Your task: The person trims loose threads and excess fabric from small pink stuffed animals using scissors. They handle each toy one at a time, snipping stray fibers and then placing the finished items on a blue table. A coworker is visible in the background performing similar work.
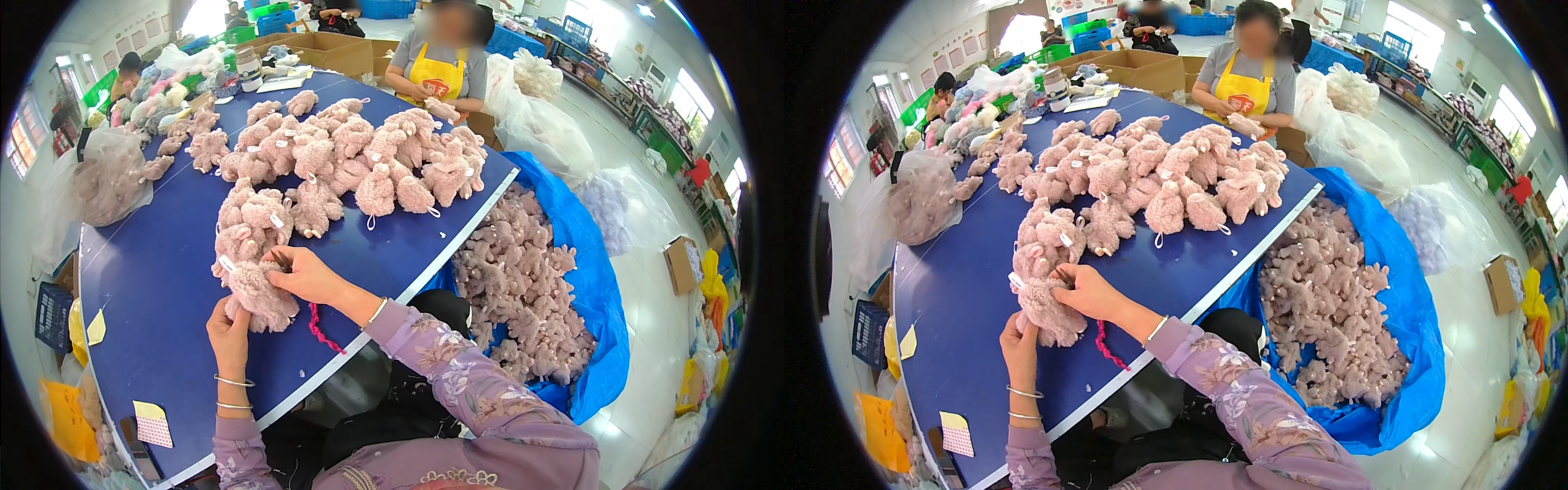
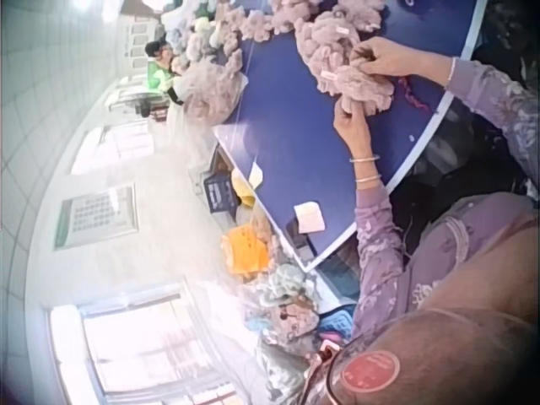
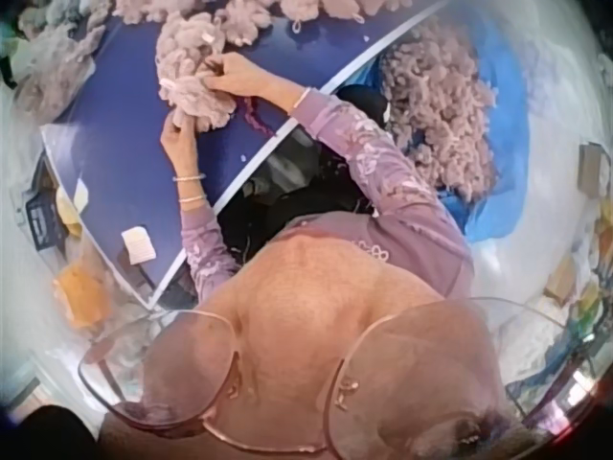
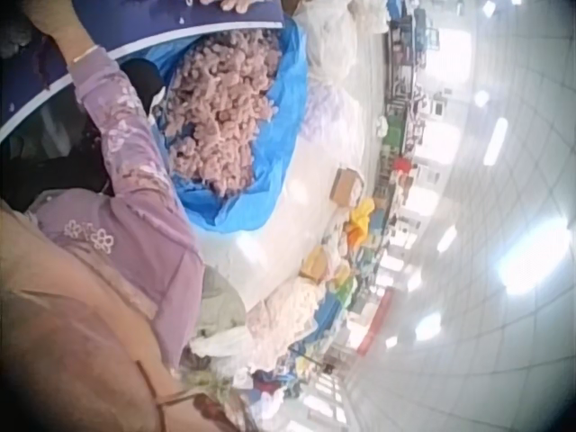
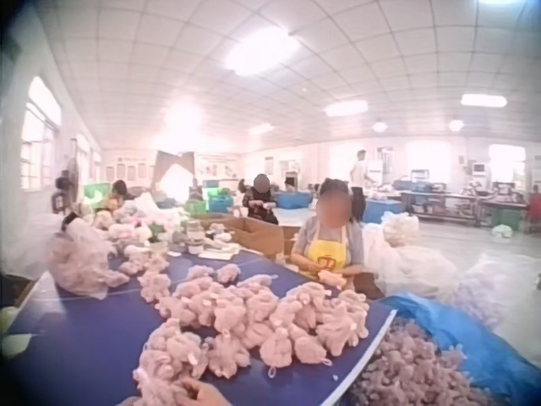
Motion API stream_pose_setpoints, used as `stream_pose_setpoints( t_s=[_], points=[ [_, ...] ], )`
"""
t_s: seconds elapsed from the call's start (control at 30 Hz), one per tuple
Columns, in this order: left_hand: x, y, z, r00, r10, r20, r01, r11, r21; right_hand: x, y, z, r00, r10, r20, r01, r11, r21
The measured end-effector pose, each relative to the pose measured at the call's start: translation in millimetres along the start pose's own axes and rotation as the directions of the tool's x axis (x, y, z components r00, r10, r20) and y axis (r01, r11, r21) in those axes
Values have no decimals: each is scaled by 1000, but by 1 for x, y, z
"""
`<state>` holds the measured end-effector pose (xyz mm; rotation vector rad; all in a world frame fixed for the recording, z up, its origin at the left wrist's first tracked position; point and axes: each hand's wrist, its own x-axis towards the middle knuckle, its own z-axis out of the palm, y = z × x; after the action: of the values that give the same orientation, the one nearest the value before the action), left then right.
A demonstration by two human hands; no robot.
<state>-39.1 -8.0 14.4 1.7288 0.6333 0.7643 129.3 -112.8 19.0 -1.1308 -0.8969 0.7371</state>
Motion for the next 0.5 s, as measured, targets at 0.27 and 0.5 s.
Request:
stream_pose_setpoints(
  t_s=[0.27, 0.5],
  points=[
    [16, -17, -22, 997, -49, -62, 26, 943, -332, 3, 3, -11, 995, -13, 102, 27, 990, -135],
    [23, -17, -48, 996, 3, -90, -59, 778, -626, -2, -17, -6, 989, 138, 49, -144, 980, 137]
  ],
)
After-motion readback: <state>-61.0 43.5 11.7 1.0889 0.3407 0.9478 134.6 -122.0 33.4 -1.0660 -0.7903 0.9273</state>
